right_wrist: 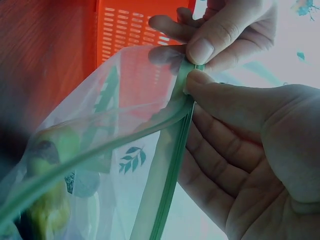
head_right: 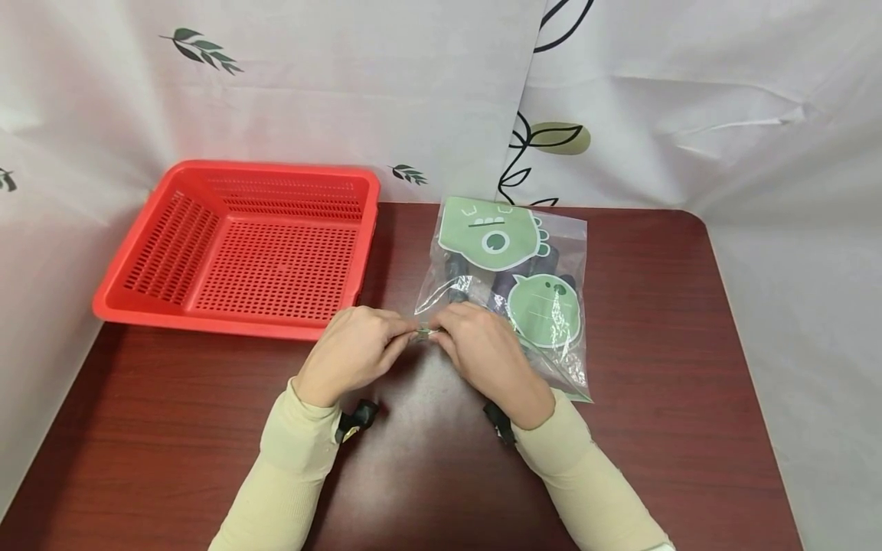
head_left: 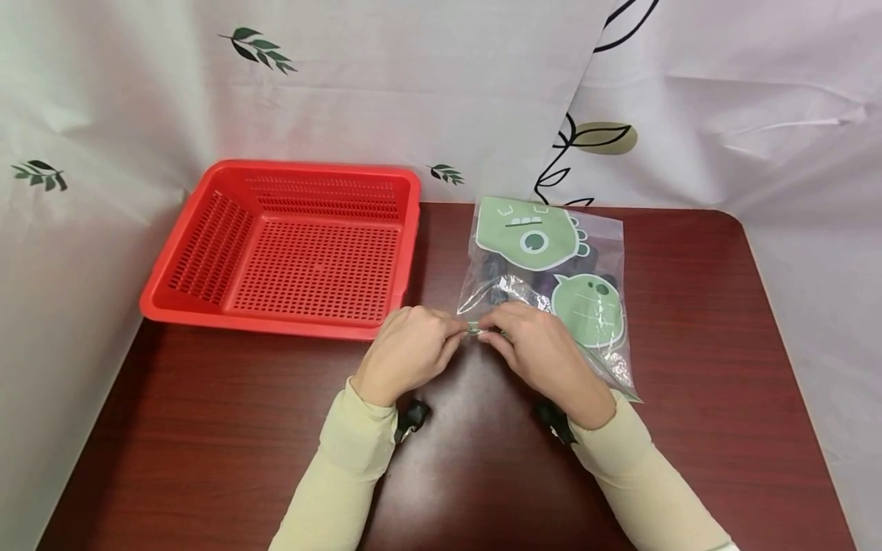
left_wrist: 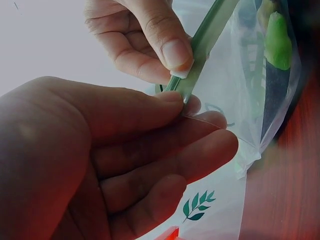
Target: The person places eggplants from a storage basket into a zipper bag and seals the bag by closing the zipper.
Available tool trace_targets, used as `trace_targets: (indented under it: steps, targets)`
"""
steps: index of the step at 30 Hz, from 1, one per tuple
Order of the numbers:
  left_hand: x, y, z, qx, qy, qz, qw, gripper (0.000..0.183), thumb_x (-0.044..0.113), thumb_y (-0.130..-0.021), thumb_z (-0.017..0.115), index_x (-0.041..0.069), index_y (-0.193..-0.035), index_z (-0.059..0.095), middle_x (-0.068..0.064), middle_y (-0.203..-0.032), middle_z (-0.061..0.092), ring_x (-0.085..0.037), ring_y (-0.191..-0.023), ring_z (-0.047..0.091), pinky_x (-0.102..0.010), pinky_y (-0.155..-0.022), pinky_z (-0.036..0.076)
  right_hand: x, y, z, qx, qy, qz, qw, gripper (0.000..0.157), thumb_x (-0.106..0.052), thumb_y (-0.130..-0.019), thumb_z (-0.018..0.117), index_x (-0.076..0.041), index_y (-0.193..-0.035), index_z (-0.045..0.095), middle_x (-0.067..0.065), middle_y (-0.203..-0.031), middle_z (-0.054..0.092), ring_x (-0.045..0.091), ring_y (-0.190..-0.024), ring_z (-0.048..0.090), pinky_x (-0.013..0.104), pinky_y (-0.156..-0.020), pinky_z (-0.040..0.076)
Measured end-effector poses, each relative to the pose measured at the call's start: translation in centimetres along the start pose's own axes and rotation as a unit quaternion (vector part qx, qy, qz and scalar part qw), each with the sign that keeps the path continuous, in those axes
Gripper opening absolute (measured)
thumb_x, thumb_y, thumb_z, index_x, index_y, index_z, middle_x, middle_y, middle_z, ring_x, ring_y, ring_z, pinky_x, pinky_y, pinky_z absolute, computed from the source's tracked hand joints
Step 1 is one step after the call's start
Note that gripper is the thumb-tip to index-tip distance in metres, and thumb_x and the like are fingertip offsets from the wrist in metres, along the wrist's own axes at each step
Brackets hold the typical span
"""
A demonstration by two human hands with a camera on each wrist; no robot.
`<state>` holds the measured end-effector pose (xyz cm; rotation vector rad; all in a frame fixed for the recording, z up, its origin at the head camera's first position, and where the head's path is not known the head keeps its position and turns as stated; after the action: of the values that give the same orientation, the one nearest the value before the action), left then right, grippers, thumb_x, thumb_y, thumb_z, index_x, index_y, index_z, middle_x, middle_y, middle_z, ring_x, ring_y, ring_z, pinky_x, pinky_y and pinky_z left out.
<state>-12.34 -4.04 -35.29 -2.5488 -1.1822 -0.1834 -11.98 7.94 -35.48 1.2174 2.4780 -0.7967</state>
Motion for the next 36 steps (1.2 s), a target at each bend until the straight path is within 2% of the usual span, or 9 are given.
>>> trace_targets:
  steps: [27,36]
  targets:
    - [0.06,-0.05,0.03,0.000,0.003,0.001,1.0000,0.007,0.019,-0.091,0.072,0.019,-0.092,0.080,0.008,-0.080,0.073,-0.016,-0.063,0.067,-0.038,-0.055,0.050,0.59,0.04,-0.04,-0.021,0.000,0.013,1.000,0.010,-0.010,-0.084,0.081,-0.009,-0.091,0.073,0.000,-0.085,0.071,0.016,-0.075,0.066,0.037,-0.067,0.054]
    - [0.02,-0.12,0.17,0.000,0.014,0.001,0.9999,0.006,0.018,-0.091,0.073,0.017,-0.092,0.080,0.008,-0.079,0.072,-0.017,-0.063,0.067,-0.039,-0.055,0.050,0.78,-0.09,0.00,-0.043,0.005,0.021,0.999,0.009,-0.013,-0.085,0.080,-0.009,-0.090,0.074,0.000,-0.084,0.071,0.016,-0.076,0.067,0.037,-0.068,0.054]
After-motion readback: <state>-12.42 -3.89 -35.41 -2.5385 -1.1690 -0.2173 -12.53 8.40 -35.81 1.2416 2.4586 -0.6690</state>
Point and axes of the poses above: each hand's wrist, its own y-axis away from the middle knuckle, its own z-axis out of the palm, x = y × z, the point moved 8 cm from there along -y, towards the middle knuckle
